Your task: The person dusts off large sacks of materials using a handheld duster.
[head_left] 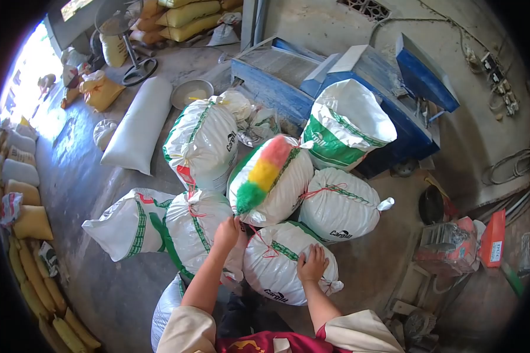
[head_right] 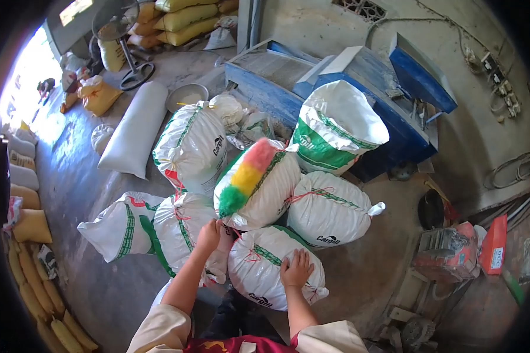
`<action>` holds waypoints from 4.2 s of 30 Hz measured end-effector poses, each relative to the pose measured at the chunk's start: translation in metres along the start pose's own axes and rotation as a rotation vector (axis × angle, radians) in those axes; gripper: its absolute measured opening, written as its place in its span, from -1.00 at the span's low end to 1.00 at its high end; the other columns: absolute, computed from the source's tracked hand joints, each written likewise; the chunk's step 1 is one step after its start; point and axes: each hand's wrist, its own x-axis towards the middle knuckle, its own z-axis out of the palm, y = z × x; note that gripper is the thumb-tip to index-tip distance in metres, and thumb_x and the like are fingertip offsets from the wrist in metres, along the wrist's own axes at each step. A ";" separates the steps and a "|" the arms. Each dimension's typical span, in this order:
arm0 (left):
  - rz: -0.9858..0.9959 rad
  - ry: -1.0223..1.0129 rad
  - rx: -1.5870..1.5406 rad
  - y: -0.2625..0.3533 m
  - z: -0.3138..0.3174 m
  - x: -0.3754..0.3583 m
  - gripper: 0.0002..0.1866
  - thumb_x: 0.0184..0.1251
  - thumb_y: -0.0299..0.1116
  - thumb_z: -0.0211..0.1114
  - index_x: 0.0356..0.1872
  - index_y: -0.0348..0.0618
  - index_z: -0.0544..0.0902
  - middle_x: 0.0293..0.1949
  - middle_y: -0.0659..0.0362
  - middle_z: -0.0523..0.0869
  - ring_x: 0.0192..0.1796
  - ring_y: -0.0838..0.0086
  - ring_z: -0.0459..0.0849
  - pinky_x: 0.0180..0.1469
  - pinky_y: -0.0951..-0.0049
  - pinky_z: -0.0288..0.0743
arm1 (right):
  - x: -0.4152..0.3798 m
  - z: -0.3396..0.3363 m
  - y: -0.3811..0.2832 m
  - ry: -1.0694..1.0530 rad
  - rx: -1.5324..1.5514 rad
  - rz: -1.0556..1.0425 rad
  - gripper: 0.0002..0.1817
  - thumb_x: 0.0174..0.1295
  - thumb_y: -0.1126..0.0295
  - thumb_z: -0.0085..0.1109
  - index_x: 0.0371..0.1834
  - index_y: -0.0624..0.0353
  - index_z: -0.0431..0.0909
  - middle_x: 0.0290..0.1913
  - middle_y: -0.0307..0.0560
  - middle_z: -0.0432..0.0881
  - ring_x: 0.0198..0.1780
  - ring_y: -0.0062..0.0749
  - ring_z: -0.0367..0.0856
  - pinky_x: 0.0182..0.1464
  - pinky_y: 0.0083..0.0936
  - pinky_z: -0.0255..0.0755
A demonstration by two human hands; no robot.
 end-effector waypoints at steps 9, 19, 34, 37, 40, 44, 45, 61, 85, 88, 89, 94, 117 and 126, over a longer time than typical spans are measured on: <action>-0.217 0.047 -0.090 -0.050 -0.044 0.032 -0.46 0.36 -0.06 -0.18 -0.37 -0.42 0.55 -0.37 -0.30 0.55 -0.20 -0.15 0.52 -0.13 0.04 0.35 | 0.002 -0.005 -0.003 -0.030 -0.006 -0.004 -0.51 0.10 0.12 -0.07 0.09 0.11 0.34 0.22 -0.05 0.29 0.29 -0.17 0.14 0.20 0.05 -0.05; -0.194 0.126 -0.020 -0.010 -0.011 -0.011 -0.49 0.33 -0.01 -0.14 -0.36 -0.33 0.55 -0.41 -0.21 0.59 -0.27 -0.14 0.54 -0.20 0.00 0.37 | 0.005 -0.006 -0.003 -0.022 -0.006 -0.021 -0.52 0.10 0.13 -0.06 0.07 0.11 0.35 0.20 -0.06 0.31 0.28 -0.17 0.15 0.19 0.07 -0.02; -0.275 0.165 0.074 -0.016 -0.031 -0.023 -0.54 0.32 -0.02 -0.11 -0.41 -0.24 0.54 -0.47 -0.13 0.61 -0.35 -0.04 0.59 -0.32 0.04 0.43 | 0.004 -0.002 -0.004 -0.015 -0.027 -0.048 -0.52 0.09 0.17 -0.06 0.08 0.12 0.34 0.19 -0.05 0.32 0.28 -0.18 0.16 0.19 0.02 -0.04; -0.317 0.163 -0.068 -0.044 -0.039 -0.012 -0.52 0.32 -0.04 -0.11 -0.45 -0.28 0.56 -0.43 -0.17 0.61 -0.30 -0.07 0.57 -0.27 0.04 0.42 | 0.000 -0.001 -0.004 -0.032 -0.026 -0.043 -0.52 0.08 0.18 -0.06 0.08 0.13 0.33 0.19 -0.04 0.32 0.28 -0.16 0.16 0.18 0.02 -0.03; -0.265 0.114 -0.128 -0.056 -0.057 -0.013 -0.53 0.31 -0.04 -0.08 -0.47 -0.27 0.57 -0.41 -0.17 0.60 -0.28 -0.10 0.55 -0.24 0.05 0.41 | 0.001 0.000 -0.004 0.006 -0.044 -0.074 -0.52 0.09 0.19 -0.06 0.07 0.16 0.33 0.17 -0.03 0.33 0.27 -0.14 0.17 0.15 0.03 0.02; -0.017 0.141 -0.110 -0.046 -0.082 -0.007 -0.57 0.27 -0.03 -0.02 -0.45 -0.24 0.55 -0.45 -0.09 0.61 -0.32 -0.04 0.57 -0.27 0.10 0.43 | 0.001 -0.001 -0.005 0.014 -0.026 -0.086 -0.53 0.10 0.20 -0.06 0.07 0.18 0.34 0.16 -0.01 0.33 0.26 -0.12 0.19 0.15 0.03 0.03; -0.026 0.151 -0.105 -0.042 -0.090 0.001 -0.57 0.27 -0.03 -0.02 -0.45 -0.24 0.55 -0.45 -0.09 0.61 -0.32 -0.04 0.57 -0.27 0.10 0.43 | 0.000 -0.002 -0.005 0.009 -0.018 -0.096 -0.53 0.10 0.20 -0.06 0.07 0.18 0.34 0.16 -0.01 0.33 0.26 -0.12 0.19 0.15 0.03 0.03; -0.290 0.450 -0.545 -0.045 -0.091 0.104 -0.52 0.32 -0.02 -0.10 -0.38 -0.27 0.58 -0.36 -0.16 0.61 -0.19 -0.06 0.55 -0.17 0.07 0.41 | 0.002 -0.001 -0.008 0.002 -0.009 -0.111 -0.56 0.08 0.28 -0.02 0.05 0.17 0.33 0.16 0.05 0.32 0.23 -0.10 0.22 0.15 0.03 0.04; 0.070 -0.114 0.230 -0.077 -0.092 0.117 -0.59 0.33 -0.10 -0.07 -0.29 -0.30 0.55 -0.40 -0.14 0.60 -0.30 -0.02 0.58 -0.21 0.13 0.43 | 0.002 -0.002 -0.007 -0.005 -0.026 -0.087 -0.53 0.06 0.24 -0.02 0.06 0.19 0.32 0.15 0.05 0.33 0.24 -0.08 0.19 0.16 0.02 0.00; 0.129 -0.051 0.256 -0.086 -0.091 0.109 -0.62 0.34 -0.15 -0.08 -0.28 -0.29 0.54 -0.48 -0.09 0.58 -0.37 0.05 0.58 -0.27 0.18 0.43 | 0.004 -0.002 -0.006 0.009 -0.016 -0.092 -0.53 0.05 0.24 -0.01 0.05 0.18 0.34 0.16 0.01 0.33 0.25 -0.12 0.18 0.16 0.02 0.02; 0.149 0.063 0.228 -0.083 -0.092 0.106 -0.63 0.34 -0.16 -0.08 -0.34 -0.29 0.54 -0.54 -0.05 0.57 -0.44 0.11 0.58 -0.32 0.21 0.43 | 0.005 -0.001 -0.007 0.018 -0.007 -0.063 -0.53 0.05 0.24 -0.01 0.05 0.18 0.34 0.16 0.01 0.33 0.25 -0.12 0.18 0.16 0.02 0.02; 0.040 -0.006 -0.339 -0.012 -0.106 0.063 -0.58 0.35 -0.11 -0.07 -0.50 -0.29 0.47 -0.65 0.06 0.46 -0.57 0.28 0.41 -0.43 0.31 0.31 | 0.004 -0.010 -0.010 -0.008 -0.026 -0.023 -0.52 0.04 0.21 0.00 0.06 0.16 0.34 0.17 -0.02 0.32 0.27 -0.14 0.17 0.18 0.04 0.01; -0.014 0.216 0.007 -0.054 -0.005 0.038 -0.52 0.35 -0.11 -0.09 -0.54 -0.40 0.44 -0.64 -0.08 0.50 -0.56 0.04 0.42 -0.39 0.20 0.34 | 0.007 -0.012 -0.003 -0.003 0.023 0.029 -0.52 0.03 0.16 0.00 0.05 0.08 0.37 0.18 -0.08 0.32 0.29 -0.19 0.13 0.21 0.05 -0.06; -0.310 -0.183 -0.867 0.014 -0.018 0.000 -0.63 0.35 -0.04 -0.09 -0.54 -0.08 0.38 -0.70 0.33 0.33 -0.74 0.62 0.31 -0.76 0.59 0.12 | 0.005 -0.011 0.001 0.015 0.027 0.024 -0.51 0.02 0.12 0.01 0.03 0.09 0.38 0.17 -0.05 0.33 0.26 -0.18 0.18 0.19 0.08 -0.03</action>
